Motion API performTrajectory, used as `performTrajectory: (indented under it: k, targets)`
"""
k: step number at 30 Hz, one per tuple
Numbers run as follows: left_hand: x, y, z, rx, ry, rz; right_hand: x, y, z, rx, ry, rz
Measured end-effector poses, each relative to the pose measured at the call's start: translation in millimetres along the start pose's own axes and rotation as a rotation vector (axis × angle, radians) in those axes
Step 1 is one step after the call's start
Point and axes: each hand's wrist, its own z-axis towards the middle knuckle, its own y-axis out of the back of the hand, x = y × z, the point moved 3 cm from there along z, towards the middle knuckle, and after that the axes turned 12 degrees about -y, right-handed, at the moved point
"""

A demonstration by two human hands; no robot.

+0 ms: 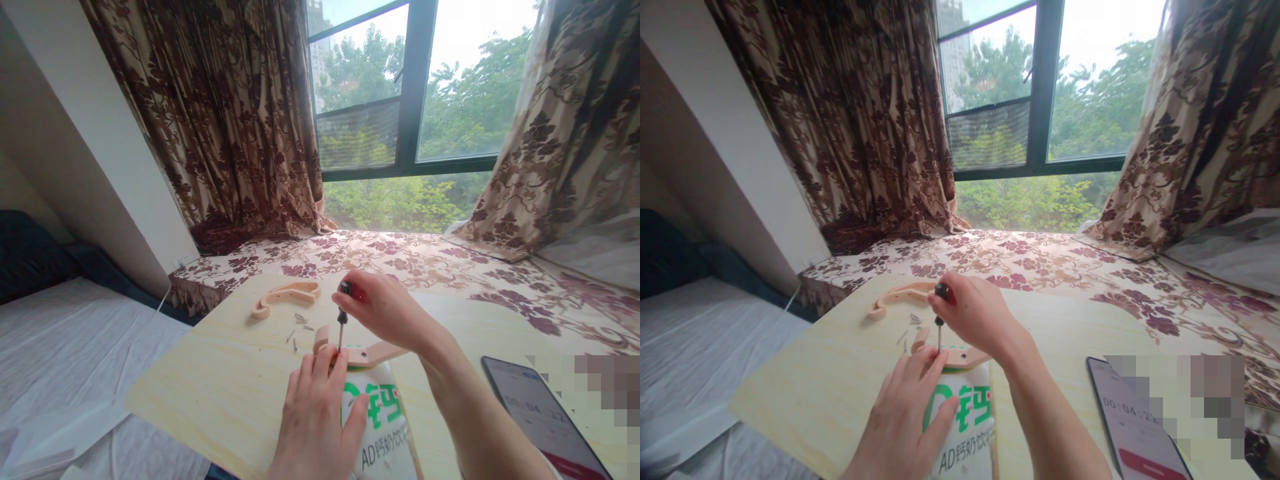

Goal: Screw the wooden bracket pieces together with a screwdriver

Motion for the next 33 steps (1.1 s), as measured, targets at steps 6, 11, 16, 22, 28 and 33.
performTrajectory:
  k: [6,11,16,22,28,33]
  targets:
    - [0,0.2,-2,0.001,0.008,-0.007,-1,-2,1,0.005,-0.009,0.027]
    - [2,-3.6,-1,-0.007,0.006,0.007,4,-4,-3,0.141,0.117,0.146]
    - [13,-18.2,0,-0.104,-0.044,-0.016,-4,-8,4,0.029,-0.046,0.006]
    - [33,-1.9,-6,-0.311,-0.042,-0.457,5,-9,6,0.077,-0.056,0.014]
    - [71,17.7,21,-0.384,0.206,-0.992,11,-7,7,0.132,-0.09,0.018]
    - [95,11.0,52,-0.17,-0.009,-1.319,12,-4,2,0.129,-0.076,0.028]
